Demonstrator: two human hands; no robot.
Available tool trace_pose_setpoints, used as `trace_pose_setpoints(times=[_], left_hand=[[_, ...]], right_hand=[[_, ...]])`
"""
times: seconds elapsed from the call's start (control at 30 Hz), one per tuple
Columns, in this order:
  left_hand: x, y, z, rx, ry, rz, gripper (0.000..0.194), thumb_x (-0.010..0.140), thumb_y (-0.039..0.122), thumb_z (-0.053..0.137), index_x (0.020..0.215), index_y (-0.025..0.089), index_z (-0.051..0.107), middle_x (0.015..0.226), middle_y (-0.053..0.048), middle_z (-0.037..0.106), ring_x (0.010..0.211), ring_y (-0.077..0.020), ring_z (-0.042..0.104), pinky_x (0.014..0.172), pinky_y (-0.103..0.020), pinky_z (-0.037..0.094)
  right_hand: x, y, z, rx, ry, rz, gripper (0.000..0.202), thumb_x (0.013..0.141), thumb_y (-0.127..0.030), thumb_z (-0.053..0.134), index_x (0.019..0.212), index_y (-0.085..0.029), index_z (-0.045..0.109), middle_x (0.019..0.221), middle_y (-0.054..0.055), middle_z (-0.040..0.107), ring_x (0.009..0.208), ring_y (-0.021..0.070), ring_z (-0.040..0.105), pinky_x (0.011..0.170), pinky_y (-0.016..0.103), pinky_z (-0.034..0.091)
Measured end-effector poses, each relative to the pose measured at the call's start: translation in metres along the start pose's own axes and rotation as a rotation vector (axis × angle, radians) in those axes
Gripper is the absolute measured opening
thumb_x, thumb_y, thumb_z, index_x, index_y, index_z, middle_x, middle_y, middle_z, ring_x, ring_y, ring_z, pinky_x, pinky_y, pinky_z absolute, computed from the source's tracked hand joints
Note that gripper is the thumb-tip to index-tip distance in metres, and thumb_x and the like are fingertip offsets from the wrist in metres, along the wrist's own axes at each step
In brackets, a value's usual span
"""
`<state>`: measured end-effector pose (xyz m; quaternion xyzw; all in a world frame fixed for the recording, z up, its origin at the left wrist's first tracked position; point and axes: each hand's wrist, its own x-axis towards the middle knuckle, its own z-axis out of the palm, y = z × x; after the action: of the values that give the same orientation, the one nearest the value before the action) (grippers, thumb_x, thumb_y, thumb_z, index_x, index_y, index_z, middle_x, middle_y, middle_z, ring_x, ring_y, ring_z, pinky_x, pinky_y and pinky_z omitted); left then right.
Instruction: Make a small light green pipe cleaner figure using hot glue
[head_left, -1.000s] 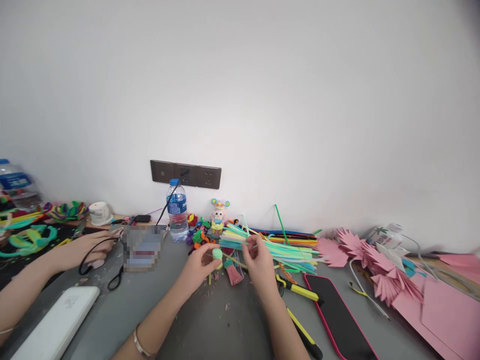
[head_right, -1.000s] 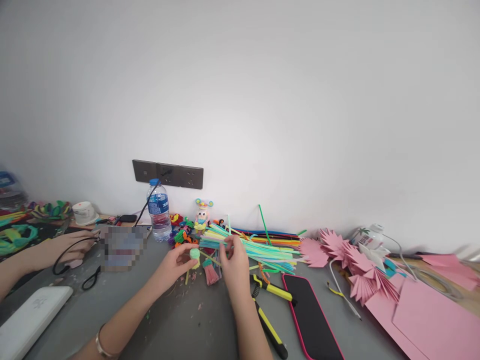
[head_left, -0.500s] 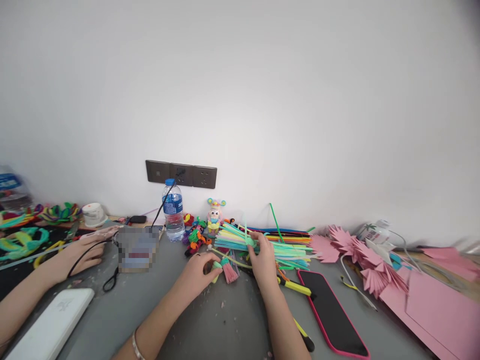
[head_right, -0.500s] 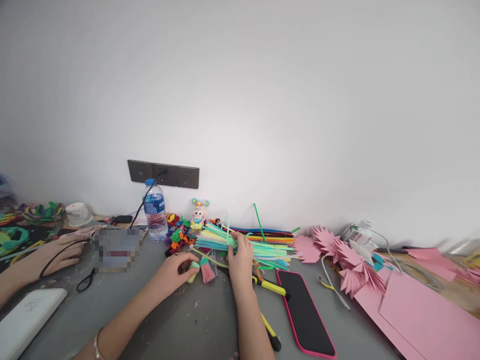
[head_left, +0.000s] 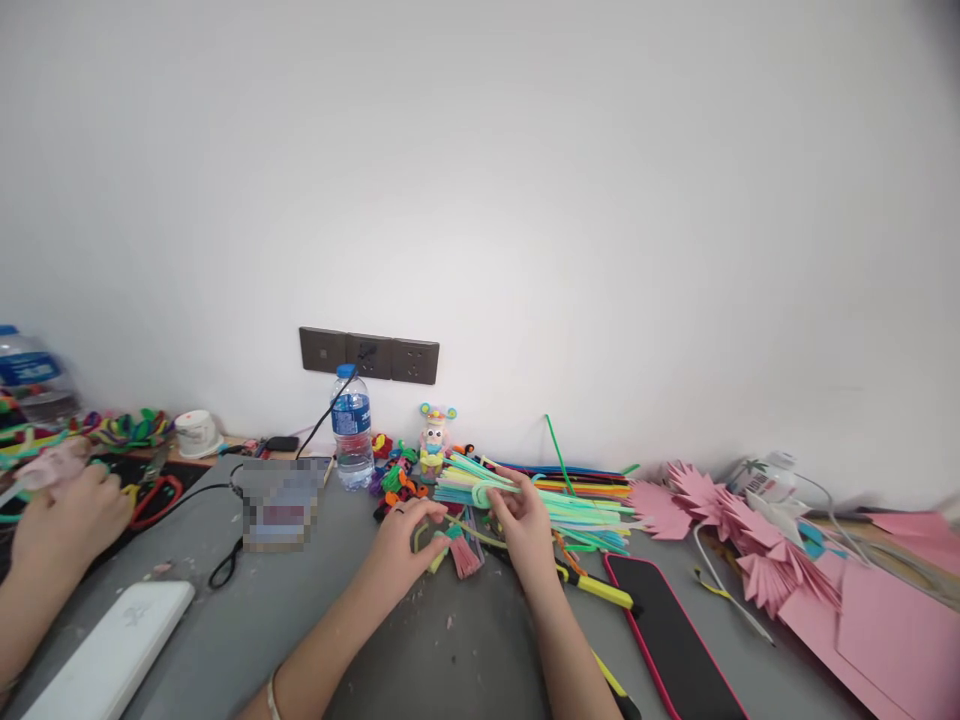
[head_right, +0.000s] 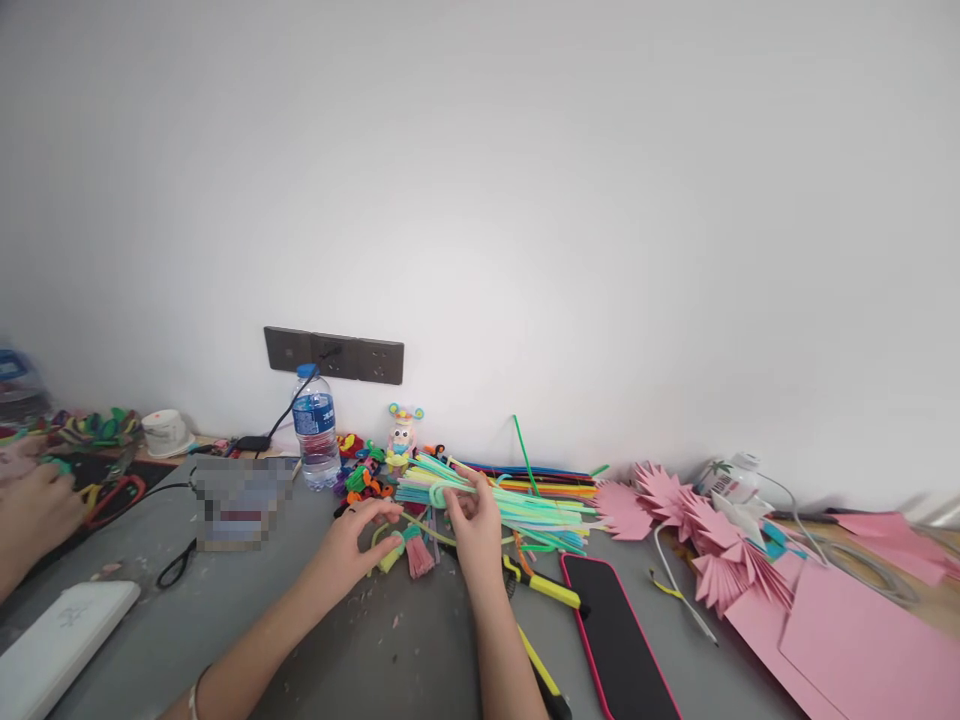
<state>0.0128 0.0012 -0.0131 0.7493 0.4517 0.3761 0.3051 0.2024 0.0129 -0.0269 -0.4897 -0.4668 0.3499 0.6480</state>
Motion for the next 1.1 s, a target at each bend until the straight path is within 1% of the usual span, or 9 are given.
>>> trace_pose_setpoints(times=[0.13,0.27,0.4,0.53,0.67,0.73,0.83,1.0,1.1], left_hand=[[0.001,0.003,-0.001,-0.159,-0.01,-0.056,0.029,0.078,0.03,0.06,0.105,0.02,0.062,0.095,-0.004,0.069,0.087,-0.0202,0.059,0.073,-0.028,0.044],[0.002,0.003,-0.004,-0.373,-0.066,-0.119,0.026,0.08,0.038,0.061,0.095,0.017,0.064,0.086,-0.004,0.068,0.078,-0.0178,0.058,0.063,-0.024,0.041],[0.003,0.004,-0.006,-0.61,-0.057,-0.189,0.027,0.076,0.042,0.067,0.08,0.016,0.064,0.075,-0.001,0.064,0.072,-0.0146,0.056,0.066,-0.022,0.041],[0.001,0.005,-0.004,-0.743,-0.025,-0.28,0.029,0.072,0.043,0.073,0.079,0.015,0.065,0.069,0.001,0.058,0.061,-0.0092,0.047,0.055,-0.019,0.034],[0.0,0.002,-0.003,-0.875,-0.032,-0.34,0.029,0.072,0.042,0.074,0.079,0.015,0.065,0.063,0.004,0.051,0.054,-0.0061,0.04,0.052,-0.019,0.029],[0.0,0.002,-0.003,-0.941,-0.049,-0.342,0.029,0.073,0.042,0.073,0.079,0.015,0.064,0.061,0.004,0.051,0.053,-0.006,0.04,0.052,-0.019,0.03],[0.0,0.003,-0.004,-1.003,-0.077,-0.316,0.029,0.073,0.041,0.074,0.077,0.014,0.064,0.063,0.002,0.056,0.055,-0.0069,0.045,0.056,-0.02,0.035],[0.0,0.001,-0.003,-1.051,-0.106,-0.346,0.027,0.073,0.038,0.075,0.079,0.013,0.064,0.071,-0.002,0.062,0.063,-0.011,0.054,0.065,-0.025,0.042],[0.001,-0.002,-0.004,-1.04,-0.076,-0.382,0.028,0.07,0.037,0.077,0.074,0.013,0.063,0.066,0.0,0.059,0.06,-0.0087,0.049,0.06,-0.022,0.04]], right_hand=[[-0.009,-0.004,0.017,0.23,-0.208,0.152,0.03,0.067,-0.039,0.077,0.087,-0.021,0.063,0.07,0.0,0.065,0.05,0.0132,0.054,0.05,0.027,0.044],[-0.018,-0.007,0.031,0.348,-0.315,0.192,0.03,0.067,-0.038,0.078,0.087,-0.02,0.064,0.069,0.0,0.066,0.053,0.0135,0.058,0.052,0.025,0.045],[-0.022,-0.011,0.034,0.44,-0.356,0.255,0.031,0.067,-0.039,0.079,0.086,-0.02,0.062,0.07,0.0,0.067,0.054,0.0125,0.06,0.053,0.023,0.045],[-0.022,-0.009,0.033,0.473,-0.399,0.301,0.03,0.069,-0.038,0.078,0.083,-0.018,0.061,0.069,-0.001,0.066,0.053,0.0106,0.059,0.051,0.02,0.044],[-0.024,-0.006,0.032,0.466,-0.486,0.36,0.029,0.077,-0.043,0.071,0.074,-0.017,0.059,0.056,-0.003,0.059,0.037,0.0064,0.044,0.033,0.018,0.032],[-0.026,-0.008,0.032,0.485,-0.523,0.396,0.028,0.078,-0.042,0.07,0.073,-0.017,0.058,0.055,-0.004,0.056,0.037,0.0059,0.041,0.03,0.016,0.028],[-0.028,-0.01,0.034,0.56,-0.53,0.457,0.027,0.075,-0.036,0.075,0.072,-0.017,0.056,0.056,-0.004,0.055,0.046,0.0068,0.049,0.037,0.014,0.034],[-0.028,-0.008,0.034,0.66,-0.563,0.527,0.023,0.076,-0.03,0.075,0.078,-0.014,0.06,0.062,-0.002,0.058,0.052,0.0055,0.054,0.054,0.016,0.046],[-0.027,-0.008,0.033,0.65,-0.563,0.503,0.025,0.076,-0.033,0.075,0.077,-0.015,0.057,0.063,-0.003,0.057,0.052,0.0063,0.053,0.048,0.016,0.043]])
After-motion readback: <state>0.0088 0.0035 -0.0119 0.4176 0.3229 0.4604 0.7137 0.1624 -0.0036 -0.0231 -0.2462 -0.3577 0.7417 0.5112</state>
